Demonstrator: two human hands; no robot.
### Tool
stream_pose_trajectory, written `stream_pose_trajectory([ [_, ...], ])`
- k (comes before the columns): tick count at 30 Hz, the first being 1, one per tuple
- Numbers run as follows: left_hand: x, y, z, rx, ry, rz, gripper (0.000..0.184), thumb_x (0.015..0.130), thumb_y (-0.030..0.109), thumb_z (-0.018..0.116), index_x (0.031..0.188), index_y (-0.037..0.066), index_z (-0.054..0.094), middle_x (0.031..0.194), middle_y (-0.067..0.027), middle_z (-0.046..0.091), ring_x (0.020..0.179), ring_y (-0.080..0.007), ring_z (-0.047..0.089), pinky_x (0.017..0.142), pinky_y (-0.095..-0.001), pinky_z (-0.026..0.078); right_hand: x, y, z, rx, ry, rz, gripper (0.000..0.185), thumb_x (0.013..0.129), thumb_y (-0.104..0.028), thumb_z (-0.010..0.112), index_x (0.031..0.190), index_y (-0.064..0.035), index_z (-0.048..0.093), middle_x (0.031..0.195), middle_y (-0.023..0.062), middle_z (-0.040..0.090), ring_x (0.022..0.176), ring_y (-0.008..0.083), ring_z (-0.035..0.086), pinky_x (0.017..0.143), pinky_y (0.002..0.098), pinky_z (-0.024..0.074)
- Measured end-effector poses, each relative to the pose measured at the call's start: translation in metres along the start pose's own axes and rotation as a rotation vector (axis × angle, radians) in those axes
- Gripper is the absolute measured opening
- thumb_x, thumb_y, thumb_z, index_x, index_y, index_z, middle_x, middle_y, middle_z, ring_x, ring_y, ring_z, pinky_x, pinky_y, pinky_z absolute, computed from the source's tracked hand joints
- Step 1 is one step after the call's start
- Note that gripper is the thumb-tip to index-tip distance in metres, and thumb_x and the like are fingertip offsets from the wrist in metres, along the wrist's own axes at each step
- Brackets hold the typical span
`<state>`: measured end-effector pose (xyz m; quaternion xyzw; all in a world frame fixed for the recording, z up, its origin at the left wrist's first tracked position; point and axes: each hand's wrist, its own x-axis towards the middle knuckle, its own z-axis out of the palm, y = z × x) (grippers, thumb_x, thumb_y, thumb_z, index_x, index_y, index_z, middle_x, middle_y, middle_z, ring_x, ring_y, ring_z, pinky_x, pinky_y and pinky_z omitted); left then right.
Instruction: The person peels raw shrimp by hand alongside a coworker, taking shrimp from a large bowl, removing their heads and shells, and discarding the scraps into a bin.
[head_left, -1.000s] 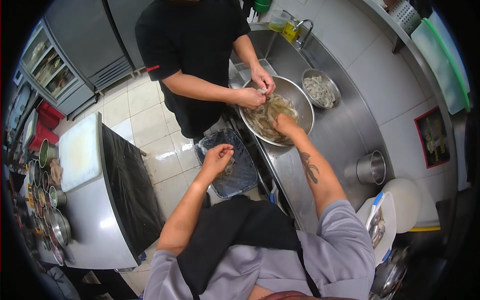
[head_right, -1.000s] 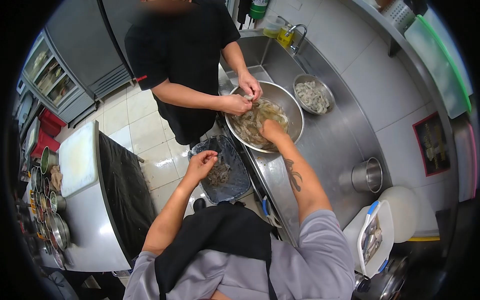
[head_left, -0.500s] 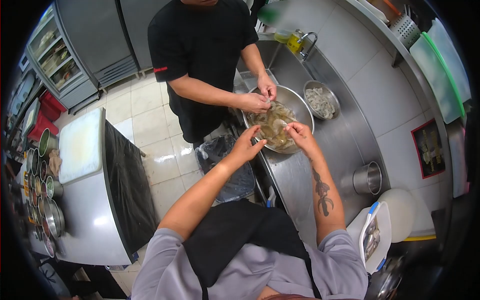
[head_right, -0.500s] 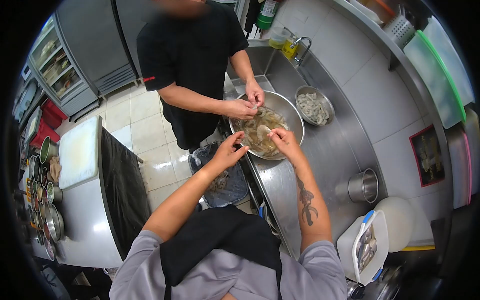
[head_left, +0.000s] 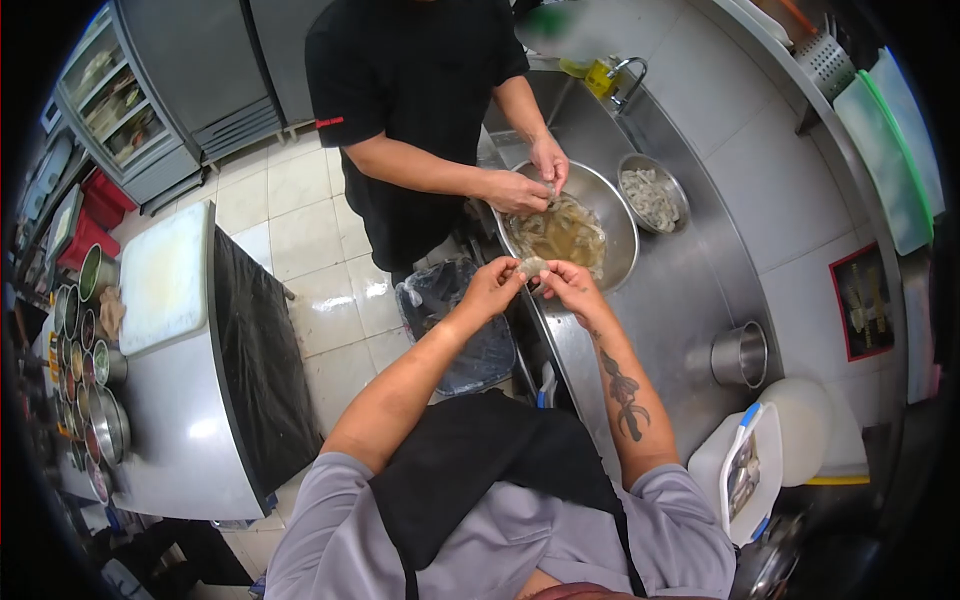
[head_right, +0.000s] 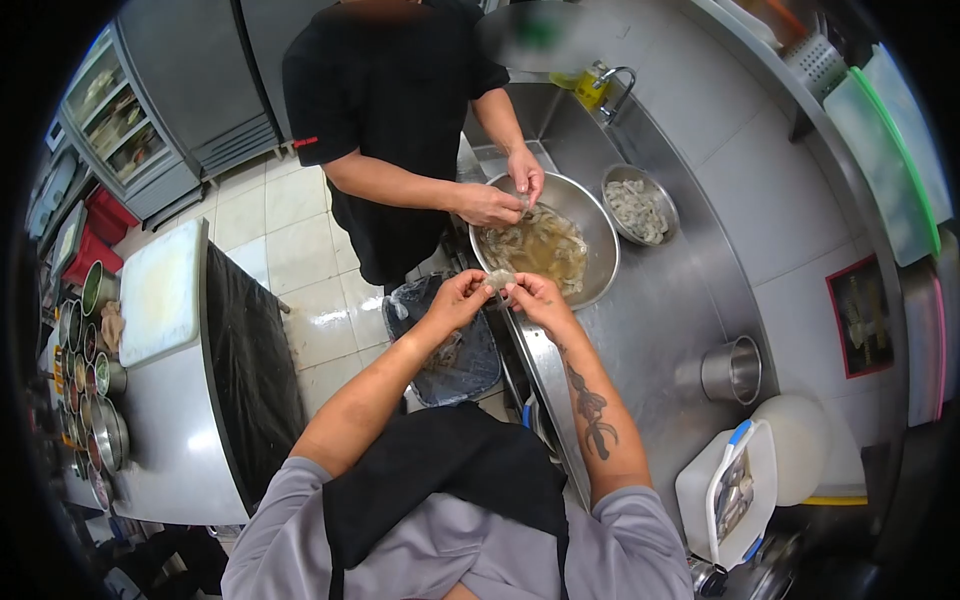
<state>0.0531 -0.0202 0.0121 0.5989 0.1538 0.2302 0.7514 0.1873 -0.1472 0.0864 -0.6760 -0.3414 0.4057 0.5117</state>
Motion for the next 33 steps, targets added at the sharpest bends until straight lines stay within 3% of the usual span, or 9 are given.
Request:
stream_pose_trajectory([
  [7,-0.011,0.004,-0.015,0.268,0.071,0.147,0.024,0.091,0.019,0.064,0.106,0.0,0.064,0.091,-0.0049,0.067,0.085,-0.0097,0.058,0.076,-0.0272,0.048,0.02,0.019,0.015,-0.195,-0.066,-0.174,0.019,0.091,-0.014,0.062,0.105,-0.0007,0.066,0.083,-0.0024,0.062,0.072,0.0054,0.054,0.065,0.0224,0.0449],
  [10,-0.018,0.014,-0.018,0.303,0.078,0.094,0.023,0.091,0.02,0.061,0.103,0.0,0.064,0.082,-0.0032,0.064,0.073,-0.0085,0.055,0.065,-0.0271,0.047,0.03,0.044,0.015,-0.284,-0.01,-0.19,0.021,0.088,-0.012,0.063,0.104,0.0015,0.066,0.075,-0.0011,0.062,0.067,0.0056,0.053,0.061,0.0241,0.0451],
  [12,-0.008,-0.015,-0.019,0.297,0.141,0.29,0.022,0.091,0.02,0.059,0.1,0.001,0.065,0.073,-0.0014,0.06,0.06,-0.0073,0.052,0.054,-0.0256,0.042,0.026,0.035,0.023,-0.308,-0.037,-0.187,0.019,0.088,-0.012,0.062,0.1,0.0018,0.066,0.072,0.0026,0.062,0.064,0.0078,0.053,0.059,0.0266,0.0446],
  [16,-0.015,0.002,-0.023,0.107,0.083,-0.059,0.022,0.09,0.019,0.056,0.098,0.001,0.065,0.064,-0.0005,0.057,0.05,-0.0075,0.048,0.046,-0.0255,0.038,0.017,0.014,0.043,-0.697,0.072,-0.269,0.012,0.087,-0.01,0.06,0.091,0.0013,0.062,0.072,0.0103,0.059,0.066,0.0171,0.058,0.059,0.0334,0.0449],
  [19,-0.012,-0.001,-0.023,0.152,0.107,-0.045,0.024,0.088,0.018,0.054,0.094,0.0,0.067,0.061,-0.0012,0.057,0.048,-0.009,0.048,0.045,-0.0272,0.038,0.008,-0.003,0.062,-0.881,0.186,-0.506,0.011,0.081,-0.007,0.058,0.085,0.0032,0.059,0.08,0.0241,0.06,0.077,0.0447,0.058,0.069,0.0491,0.0458],
  [22,-0.01,0.0,-0.026,0.22,0.16,-0.071,0.024,0.086,0.018,0.054,0.09,-0.001,0.068,0.059,-0.004,0.058,0.048,-0.0097,0.05,0.045,-0.0285,0.039,0.006,-0.003,0.07,-0.974,0.237,-0.564,0.01,0.081,-0.006,0.058,0.083,0.0031,0.058,0.079,0.0227,0.06,0.075,0.0424,0.058,0.068,0.0495,0.0459],
  [26,-0.011,0.005,-0.026,0.432,0.202,-0.027,0.025,0.084,0.018,0.053,0.085,-0.001,0.069,0.061,-0.0159,0.062,0.054,-0.0218,0.061,0.054,-0.0368,0.047,0.004,0.0,0.075,-1.003,0.241,-0.578,0.009,0.08,-0.006,0.059,0.079,0.0023,0.057,0.076,0.0225,0.057,0.073,0.0416,0.057,0.067,0.0498,0.0455],
  [28,-0.011,0.002,-0.028,0.507,0.217,0.011,0.026,0.082,0.021,0.052,0.083,0.002,0.07,0.077,-0.0234,0.065,0.075,-0.0405,0.065,0.07,-0.0475,0.05,0.005,0.003,0.075,-1.014,0.266,-0.557,0.008,0.079,-0.006,0.059,0.078,0.0022,0.057,0.076,0.0227,0.057,0.072,0.0417,0.057,0.066,0.0496,0.0455],
  [33,-0.014,-0.03,-0.046,0.64,0.208,-0.059,0.026,0.08,0.022,0.059,0.088,0.002,0.072,0.086,-0.0209,0.068,0.086,-0.0383,0.066,0.08,-0.0435,0.052,0.004,-0.007,0.063,-0.956,0.299,-0.461,0.011,0.082,-0.008,0.059,0.081,0.0034,0.058,0.079,0.0239,0.059,0.076,0.0426,0.059,0.069,0.0488,0.0468],
])
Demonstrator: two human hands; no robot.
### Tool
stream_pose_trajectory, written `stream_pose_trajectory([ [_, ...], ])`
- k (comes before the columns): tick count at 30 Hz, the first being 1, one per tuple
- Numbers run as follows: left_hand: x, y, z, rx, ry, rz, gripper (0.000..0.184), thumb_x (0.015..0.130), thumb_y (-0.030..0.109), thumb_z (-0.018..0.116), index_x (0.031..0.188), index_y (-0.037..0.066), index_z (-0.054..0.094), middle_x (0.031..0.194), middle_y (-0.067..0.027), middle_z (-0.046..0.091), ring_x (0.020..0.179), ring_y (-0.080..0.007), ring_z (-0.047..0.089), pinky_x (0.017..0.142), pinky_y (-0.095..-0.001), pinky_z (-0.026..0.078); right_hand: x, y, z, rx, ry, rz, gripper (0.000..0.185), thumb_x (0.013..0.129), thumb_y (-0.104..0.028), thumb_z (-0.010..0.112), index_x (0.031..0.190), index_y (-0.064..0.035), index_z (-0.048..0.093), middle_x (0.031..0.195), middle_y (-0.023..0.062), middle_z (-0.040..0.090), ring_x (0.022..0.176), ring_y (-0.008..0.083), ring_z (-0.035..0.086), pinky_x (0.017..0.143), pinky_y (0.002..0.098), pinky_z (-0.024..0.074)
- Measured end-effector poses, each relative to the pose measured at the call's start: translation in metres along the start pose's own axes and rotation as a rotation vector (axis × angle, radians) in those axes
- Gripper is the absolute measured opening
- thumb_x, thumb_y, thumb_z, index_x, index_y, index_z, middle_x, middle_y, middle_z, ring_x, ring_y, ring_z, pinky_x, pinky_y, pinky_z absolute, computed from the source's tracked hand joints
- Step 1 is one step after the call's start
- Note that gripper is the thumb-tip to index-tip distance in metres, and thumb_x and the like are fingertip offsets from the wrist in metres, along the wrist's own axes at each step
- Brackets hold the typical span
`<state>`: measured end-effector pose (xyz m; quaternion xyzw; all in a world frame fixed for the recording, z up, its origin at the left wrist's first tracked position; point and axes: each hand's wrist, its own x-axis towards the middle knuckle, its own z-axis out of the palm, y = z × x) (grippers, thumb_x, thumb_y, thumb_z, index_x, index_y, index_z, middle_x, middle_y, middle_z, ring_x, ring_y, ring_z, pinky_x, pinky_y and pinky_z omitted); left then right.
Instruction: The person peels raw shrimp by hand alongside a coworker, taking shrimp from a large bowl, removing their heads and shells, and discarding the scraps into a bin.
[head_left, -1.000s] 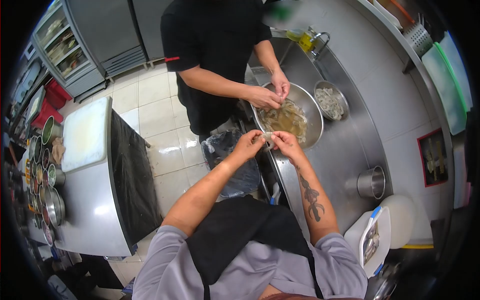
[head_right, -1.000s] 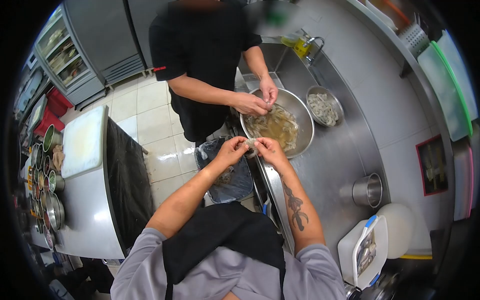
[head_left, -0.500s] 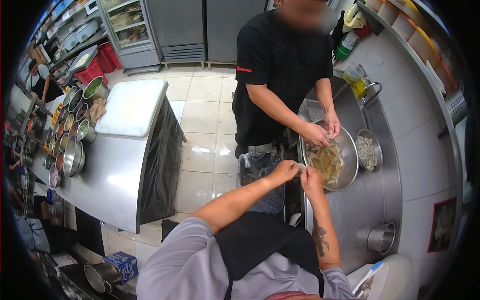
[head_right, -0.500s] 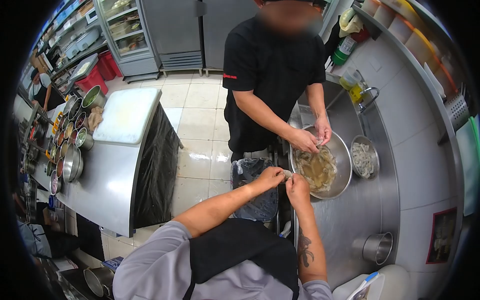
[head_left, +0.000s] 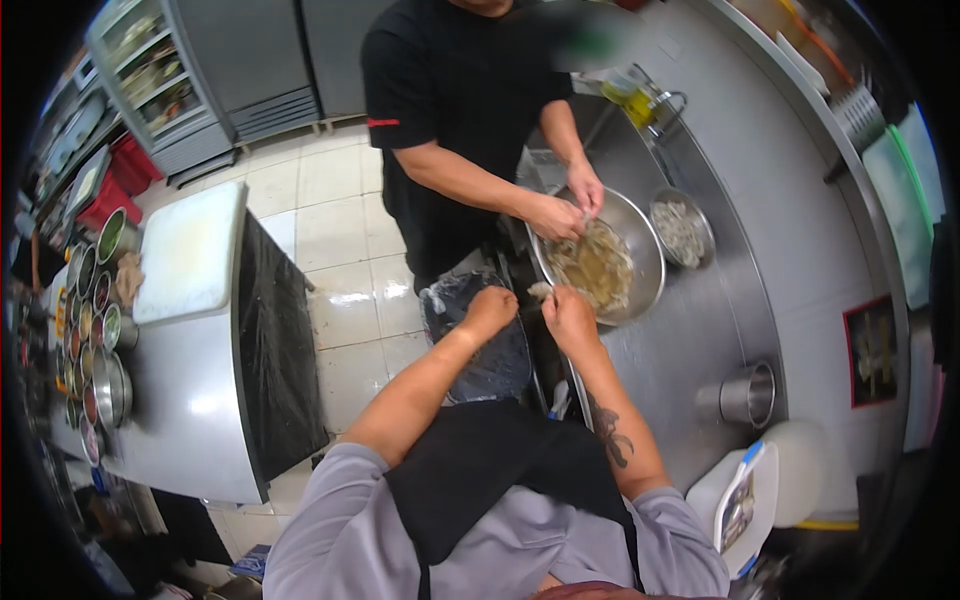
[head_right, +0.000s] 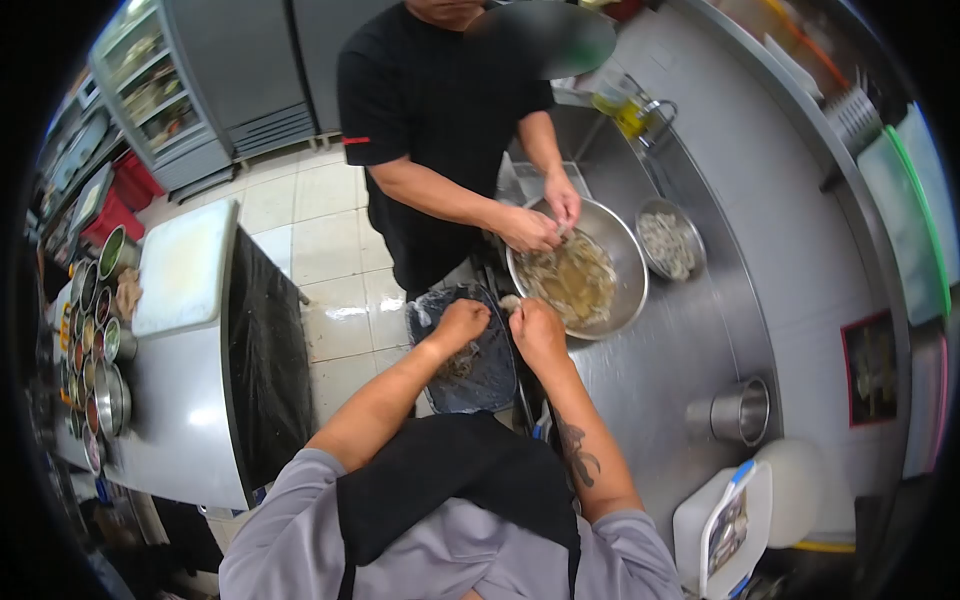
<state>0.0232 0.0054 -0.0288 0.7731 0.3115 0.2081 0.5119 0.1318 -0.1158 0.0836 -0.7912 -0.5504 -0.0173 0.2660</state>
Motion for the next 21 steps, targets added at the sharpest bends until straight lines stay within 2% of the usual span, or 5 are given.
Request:
stream_pose_trajectory([
  [3,-0.004,-0.001,0.0,0.13,-0.12,-0.091,0.034,0.075,0.026,0.064,0.1,0.003,0.071,0.096,-0.0205,0.069,0.093,-0.0367,0.066,0.085,-0.0413,0.051,0.004,0.02,0.003,0.236,-0.007,0.051,0.014,0.084,-0.01,0.06,0.084,0.0047,0.059,0.079,0.0249,0.06,0.076,0.0434,0.059,0.069,0.0472,0.0473],
  [7,-0.005,0.024,-0.008,-0.008,-0.059,0.189,0.046,0.076,0.019,0.068,0.116,-0.003,0.062,0.112,-0.0218,0.064,0.103,-0.0301,0.064,0.091,-0.0358,0.049,0.001,0.025,-0.003,0.361,-0.146,0.124,0.017,0.085,-0.011,0.061,0.091,0.0047,0.063,0.075,0.0232,0.061,0.071,0.0394,0.061,0.065,0.0431,0.0475],
  [9,-0.01,0.053,-0.014,-0.331,-0.019,0.349,0.04,0.08,0.013,0.066,0.117,-0.002,0.061,0.11,-0.0209,0.064,0.103,-0.0288,0.064,0.09,-0.0359,0.049,-0.001,0.025,-0.001,0.396,-0.146,0.137,0.017,0.086,-0.011,0.061,0.092,0.0044,0.063,0.075,0.0224,0.062,0.071,0.0383,0.062,0.065,0.042,0.0478],
  [13,-0.014,0.075,-0.029,-0.072,0.032,0.524,0.028,0.082,0.012,0.066,0.106,-0.002,0.066,0.1,-0.019,0.067,0.095,-0.0326,0.066,0.085,-0.0375,0.051,-0.003,0.02,-0.005,0.433,-0.292,0.187,0.018,0.086,-0.011,0.061,0.097,0.0033,0.065,0.081,0.0214,0.065,0.077,0.0372,0.064,0.069,0.0408,0.0491],
  [21,-0.022,0.084,-0.033,0.091,0.094,0.64,0.01,0.073,0.007,0.06,0.081,0.001,0.063,0.072,-0.0188,0.062,0.071,-0.0397,0.062,0.066,-0.0481,0.049,-0.008,0.014,0.001,0.379,-0.211,-0.008,0.021,0.087,-0.012,0.057,0.1,0.0029,0.066,0.086,0.0222,0.065,0.081,0.0373,0.064,0.071,0.0411,0.0491],
])
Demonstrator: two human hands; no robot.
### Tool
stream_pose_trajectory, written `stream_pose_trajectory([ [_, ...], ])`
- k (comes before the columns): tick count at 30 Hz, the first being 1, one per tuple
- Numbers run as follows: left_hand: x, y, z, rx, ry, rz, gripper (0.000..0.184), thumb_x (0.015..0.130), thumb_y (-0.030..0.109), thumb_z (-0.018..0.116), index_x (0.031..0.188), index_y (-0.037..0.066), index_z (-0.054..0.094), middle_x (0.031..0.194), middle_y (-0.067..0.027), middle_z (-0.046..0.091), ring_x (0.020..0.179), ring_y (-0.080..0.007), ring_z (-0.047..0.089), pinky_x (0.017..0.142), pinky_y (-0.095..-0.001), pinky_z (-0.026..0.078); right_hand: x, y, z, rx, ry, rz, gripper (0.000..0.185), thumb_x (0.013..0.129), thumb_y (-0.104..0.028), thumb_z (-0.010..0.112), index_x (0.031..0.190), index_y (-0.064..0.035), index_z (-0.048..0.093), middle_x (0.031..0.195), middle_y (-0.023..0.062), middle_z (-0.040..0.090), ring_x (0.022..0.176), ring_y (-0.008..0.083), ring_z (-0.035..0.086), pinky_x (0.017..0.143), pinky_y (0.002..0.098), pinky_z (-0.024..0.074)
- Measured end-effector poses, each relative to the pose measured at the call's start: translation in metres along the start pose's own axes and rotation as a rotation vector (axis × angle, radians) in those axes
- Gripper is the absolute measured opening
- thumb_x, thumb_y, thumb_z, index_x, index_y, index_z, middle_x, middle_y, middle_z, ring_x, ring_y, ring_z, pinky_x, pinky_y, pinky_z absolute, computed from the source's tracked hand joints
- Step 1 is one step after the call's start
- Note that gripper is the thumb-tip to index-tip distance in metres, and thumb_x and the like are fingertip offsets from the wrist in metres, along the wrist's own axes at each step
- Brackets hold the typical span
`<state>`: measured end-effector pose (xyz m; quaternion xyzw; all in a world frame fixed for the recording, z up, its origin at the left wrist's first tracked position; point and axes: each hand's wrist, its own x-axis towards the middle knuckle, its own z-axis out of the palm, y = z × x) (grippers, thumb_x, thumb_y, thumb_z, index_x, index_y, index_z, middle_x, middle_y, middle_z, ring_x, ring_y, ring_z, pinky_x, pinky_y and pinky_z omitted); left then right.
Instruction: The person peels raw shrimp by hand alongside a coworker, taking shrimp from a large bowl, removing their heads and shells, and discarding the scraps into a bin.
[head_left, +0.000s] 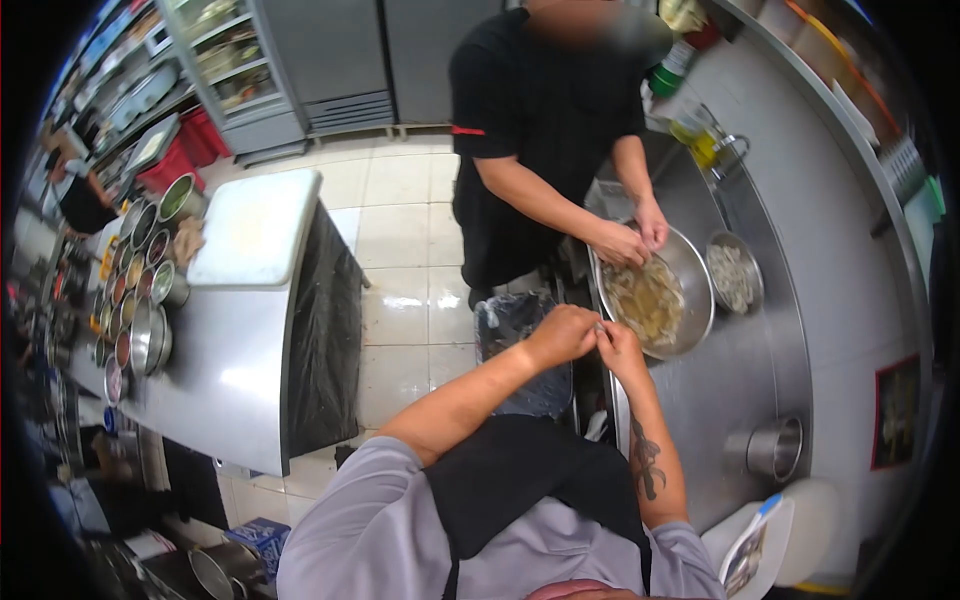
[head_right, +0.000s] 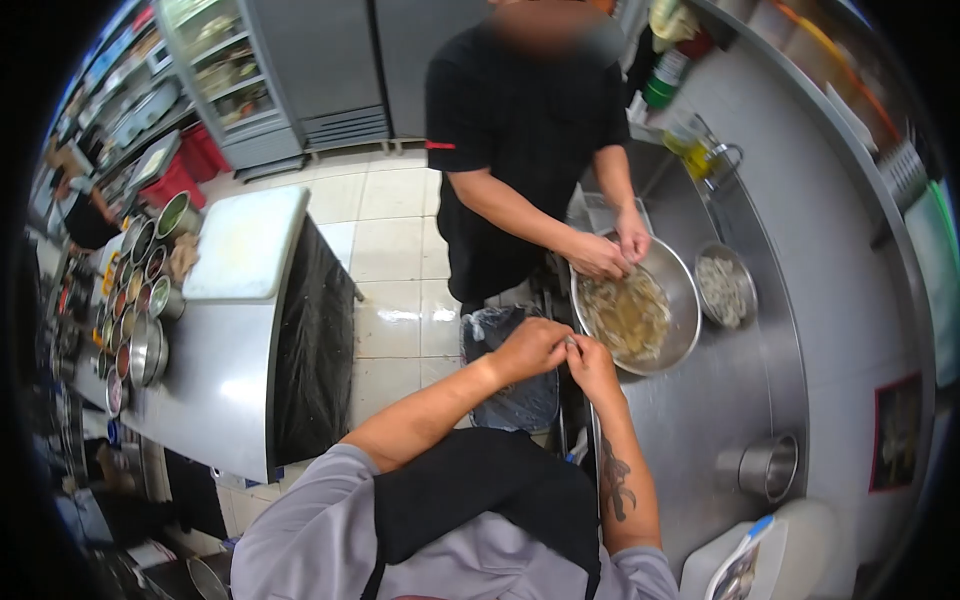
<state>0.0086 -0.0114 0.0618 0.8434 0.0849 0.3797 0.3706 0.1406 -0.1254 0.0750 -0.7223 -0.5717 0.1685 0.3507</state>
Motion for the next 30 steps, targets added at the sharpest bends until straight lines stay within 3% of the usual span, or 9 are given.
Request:
stream_pose_trajectory([
  [6,-0.006,-0.004,0.001,0.051,-0.057,0.022,0.012,0.073,0.004,0.058,0.084,0.001,0.06,0.076,-0.0181,0.062,0.077,-0.039,0.061,0.072,-0.0488,0.048,0.0,0.002,0.005,-0.031,-0.025,0.146,0.019,0.088,-0.012,0.056,0.093,0.0035,0.064,0.083,0.0231,0.063,0.078,0.0378,0.063,0.069,0.0415,0.048],
  [10,-0.003,-0.009,0.005,0.032,-0.119,0.054,0.012,0.075,0.006,0.059,0.086,0.001,0.06,0.078,-0.0179,0.064,0.078,-0.0386,0.063,0.071,-0.0482,0.049,-0.002,0.001,0.007,-0.096,0.052,-0.018,0.016,0.086,-0.011,0.057,0.09,0.0028,0.063,0.083,0.0241,0.062,0.08,0.0421,0.06,0.071,0.0458,0.0471],
  [20,0.007,0.01,-0.001,0.071,-0.163,0.019,0.014,0.078,0.004,0.057,0.09,-0.002,0.062,0.078,-0.0216,0.064,0.077,-0.0394,0.063,0.07,-0.0477,0.05,-0.005,0.002,-0.001,-0.078,0.052,-0.03,0.015,0.085,-0.01,0.058,0.086,0.0043,0.063,0.08,0.0241,0.061,0.078,0.0418,0.06,0.07,0.0472,0.0474],
  [22,0.004,0.008,0.002,0.083,-0.176,0.005,0.014,0.078,0.004,0.057,0.09,-0.002,0.062,0.078,-0.0218,0.064,0.077,-0.0393,0.063,0.07,-0.0476,0.05,-0.007,0.002,0.001,-0.086,0.066,-0.055,0.013,0.086,-0.008,0.059,0.08,0.0033,0.06,0.075,0.0225,0.058,0.071,0.0399,0.059,0.065,0.0441,0.0457],
  [30,-0.01,-0.006,0.015,0.034,-0.147,-0.104,0.017,0.079,0.004,0.057,0.093,-0.001,0.065,0.083,-0.0229,0.065,0.08,-0.0397,0.064,0.072,-0.0458,0.052,-0.017,-0.005,0.006,-0.13,0.106,-0.05,0.012,0.084,-0.008,0.06,0.087,0.0018,0.065,0.076,0.0214,0.059,0.073,0.0399,0.059,0.066,0.0443,0.0462],
])
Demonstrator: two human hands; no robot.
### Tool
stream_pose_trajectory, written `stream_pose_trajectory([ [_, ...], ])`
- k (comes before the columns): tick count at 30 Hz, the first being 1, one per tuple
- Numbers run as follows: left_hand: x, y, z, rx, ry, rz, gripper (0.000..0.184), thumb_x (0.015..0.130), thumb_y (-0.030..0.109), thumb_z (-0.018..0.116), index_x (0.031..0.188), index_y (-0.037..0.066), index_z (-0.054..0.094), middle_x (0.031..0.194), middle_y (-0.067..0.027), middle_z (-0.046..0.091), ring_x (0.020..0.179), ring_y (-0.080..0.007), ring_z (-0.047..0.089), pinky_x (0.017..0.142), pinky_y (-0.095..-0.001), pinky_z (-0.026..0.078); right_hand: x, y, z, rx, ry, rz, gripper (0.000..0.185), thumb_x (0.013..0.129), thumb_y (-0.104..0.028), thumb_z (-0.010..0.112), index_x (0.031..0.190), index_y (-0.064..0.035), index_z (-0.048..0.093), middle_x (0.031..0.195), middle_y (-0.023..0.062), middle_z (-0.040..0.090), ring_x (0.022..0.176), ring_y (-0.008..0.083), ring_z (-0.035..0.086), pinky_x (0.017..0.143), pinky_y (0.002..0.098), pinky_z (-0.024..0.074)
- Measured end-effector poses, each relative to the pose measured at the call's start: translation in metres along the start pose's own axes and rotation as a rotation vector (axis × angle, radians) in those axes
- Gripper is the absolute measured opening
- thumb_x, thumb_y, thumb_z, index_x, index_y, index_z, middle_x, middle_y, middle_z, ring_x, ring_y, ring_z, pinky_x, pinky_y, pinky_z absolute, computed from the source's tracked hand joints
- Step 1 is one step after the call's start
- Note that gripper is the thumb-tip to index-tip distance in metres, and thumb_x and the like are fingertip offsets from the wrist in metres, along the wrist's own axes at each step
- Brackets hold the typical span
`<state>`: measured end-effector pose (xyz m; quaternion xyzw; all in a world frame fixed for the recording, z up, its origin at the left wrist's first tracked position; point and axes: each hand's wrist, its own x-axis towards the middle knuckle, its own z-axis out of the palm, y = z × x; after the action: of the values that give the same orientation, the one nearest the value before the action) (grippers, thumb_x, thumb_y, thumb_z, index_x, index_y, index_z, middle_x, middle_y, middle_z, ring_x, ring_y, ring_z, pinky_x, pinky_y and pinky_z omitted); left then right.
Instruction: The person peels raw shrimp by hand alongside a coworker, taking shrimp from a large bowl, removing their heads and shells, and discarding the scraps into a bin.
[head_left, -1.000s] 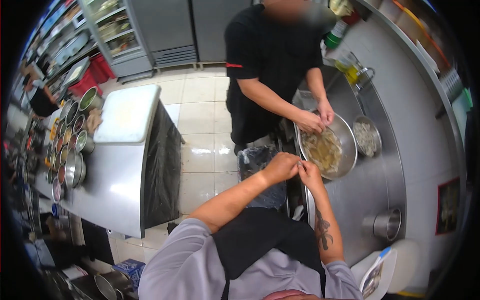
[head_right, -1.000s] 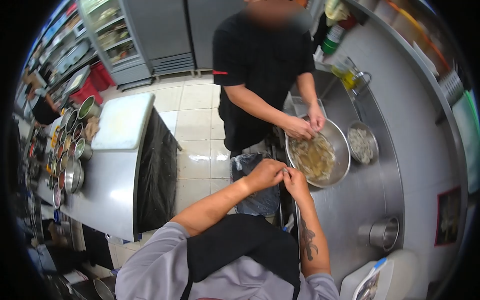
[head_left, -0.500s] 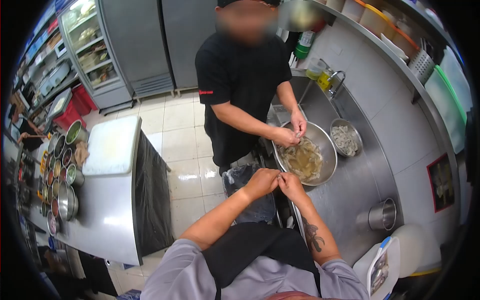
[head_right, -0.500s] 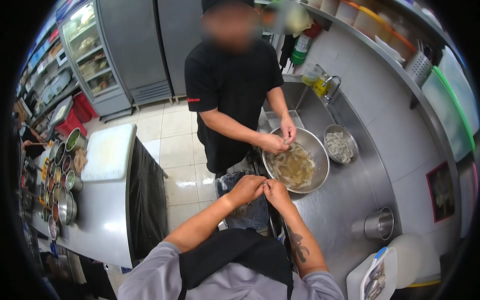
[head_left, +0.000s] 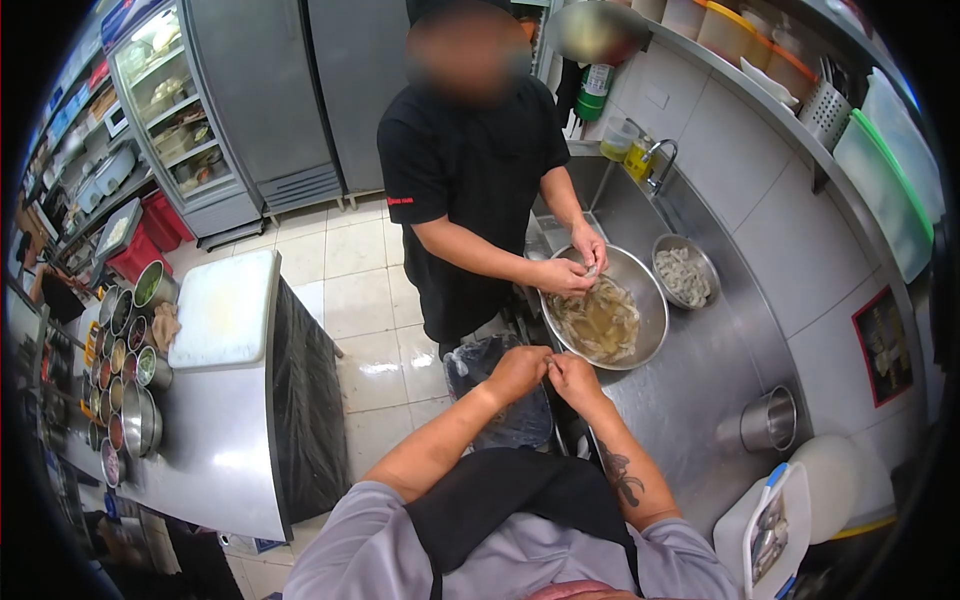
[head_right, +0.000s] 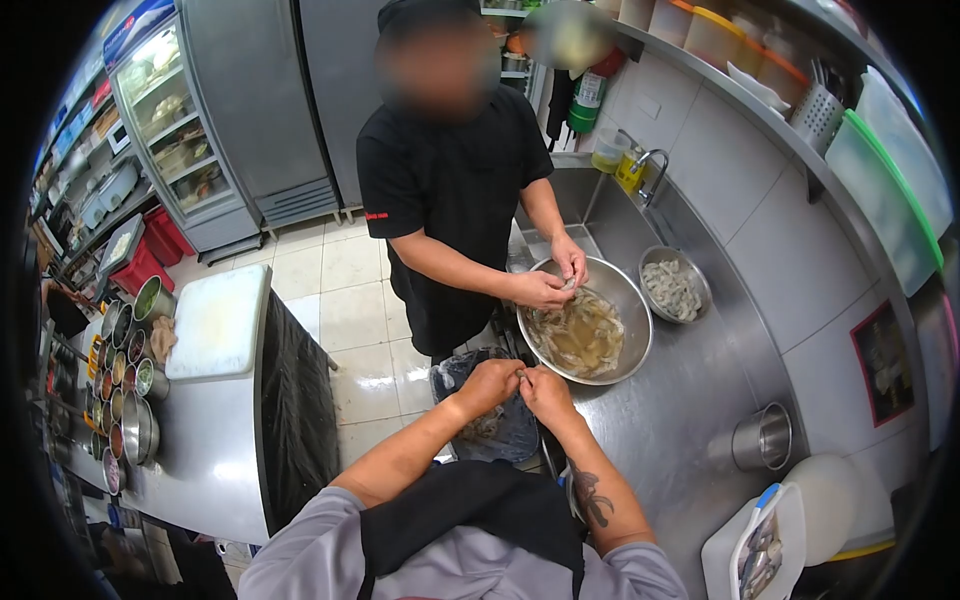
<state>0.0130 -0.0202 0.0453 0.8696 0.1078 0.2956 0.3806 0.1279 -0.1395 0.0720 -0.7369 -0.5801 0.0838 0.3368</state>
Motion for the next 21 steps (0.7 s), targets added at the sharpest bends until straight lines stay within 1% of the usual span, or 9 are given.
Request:
stream_pose_trajectory([
  [2,-0.002,-0.005,0.003,-0.108,0.04,-0.111,0.019,0.08,0.004,0.056,0.095,-0.002,0.067,0.086,-0.0237,0.066,0.081,-0.0393,0.066,0.072,-0.0425,0.053,0.0,0.002,0.002,-0.011,-0.001,-0.006,0.013,0.084,-0.009,0.06,0.089,0.0017,0.066,0.077,0.021,0.06,0.074,0.0397,0.059,0.066,0.0442,0.0464],
  [5,-0.003,-0.007,0.003,-0.177,0.083,-0.194,0.02,0.082,0.007,0.055,0.095,-0.001,0.067,0.085,-0.0244,0.066,0.082,-0.0412,0.065,0.074,-0.0438,0.053,0.001,0.001,0.002,0.006,0.061,-0.051,0.013,0.083,-0.008,0.061,0.091,0.0012,0.065,0.076,0.0193,0.059,0.075,0.0393,0.059,0.068,0.0465,0.0468],
  [9,-0.004,-0.018,0.005,-0.197,0.162,-0.241,0.019,0.082,0.007,0.055,0.094,0.0,0.068,0.084,-0.025,0.065,0.081,-0.041,0.065,0.073,-0.0423,0.053,0.003,0.0,0.005,0.04,0.115,-0.062,0.014,0.084,-0.007,0.06,0.093,0.0035,0.065,0.08,0.0202,0.061,0.078,0.0391,0.06,0.07,0.0448,0.0476],
  [11,-0.005,-0.027,0.005,-0.156,0.138,-0.251,0.02,0.082,0.005,0.056,0.095,-0.005,0.067,0.078,-0.0188,0.068,0.069,-0.027,0.068,0.066,-0.0347,0.052,0.005,-0.001,0.005,0.058,0.143,-0.063,0.015,0.084,-0.006,0.06,0.094,0.0041,0.065,0.082,0.0209,0.061,0.079,0.0391,0.06,0.07,0.044,0.0479],
  [12,-0.004,-0.03,0.007,-0.158,0.138,-0.252,0.02,0.082,0.005,0.056,0.095,-0.005,0.067,0.078,-0.0188,0.068,0.069,-0.027,0.068,0.066,-0.0347,0.052,0.007,-0.002,0.005,0.083,0.158,-0.054,0.015,0.084,-0.006,0.06,0.094,0.0045,0.065,0.083,0.0212,0.061,0.079,0.0389,0.06,0.071,0.0434,0.048],
  [14,-0.004,-0.036,0.012,-0.439,0.024,-0.256,0.021,0.085,0.006,0.056,0.1,-0.004,0.067,0.083,-0.0081,0.07,0.071,-0.0147,0.064,0.068,-0.0289,0.051,0.009,-0.003,0.003,0.107,0.172,-0.04,0.015,0.084,-0.005,0.06,0.095,0.0048,0.065,0.084,0.0216,0.062,0.08,0.0387,0.06,0.072,0.0427,0.0481],
  [15,-0.004,-0.041,0.017,-0.442,0.023,-0.257,0.021,0.085,0.006,0.056,0.1,-0.004,0.067,0.083,-0.0081,0.07,0.071,-0.0147,0.064,0.068,-0.0289,0.051,0.011,-0.003,0.002,0.105,0.173,-0.018,0.015,0.084,-0.005,0.06,0.095,0.005,0.065,0.084,0.0213,0.062,0.08,0.0385,0.06,0.072,0.0426,0.0481],
  [17,-0.004,-0.051,0.029,-0.757,-0.028,-0.396,0.022,0.089,0.008,0.057,0.108,-0.002,0.065,0.092,-0.0008,0.066,0.079,-0.0085,0.06,0.073,-0.0248,0.05,0.013,-0.003,0.001,0.1,0.175,0.002,0.015,0.084,-0.004,0.061,0.096,0.0051,0.065,0.084,0.0211,0.061,0.08,0.0383,0.06,0.072,0.0424,0.048],
  [21,0.004,-0.037,0.018,-0.978,-0.04,-0.481,0.024,0.092,0.01,0.057,0.113,0.001,0.062,0.096,-0.001,0.066,0.082,-0.0085,0.061,0.076,-0.0233,0.049,0.014,-0.002,0.001,0.061,0.174,-0.074,0.017,0.085,-0.004,0.062,0.098,0.0056,0.066,0.083,0.0183,0.062,0.076,0.0336,0.061,0.069,0.038,0.0484],
])
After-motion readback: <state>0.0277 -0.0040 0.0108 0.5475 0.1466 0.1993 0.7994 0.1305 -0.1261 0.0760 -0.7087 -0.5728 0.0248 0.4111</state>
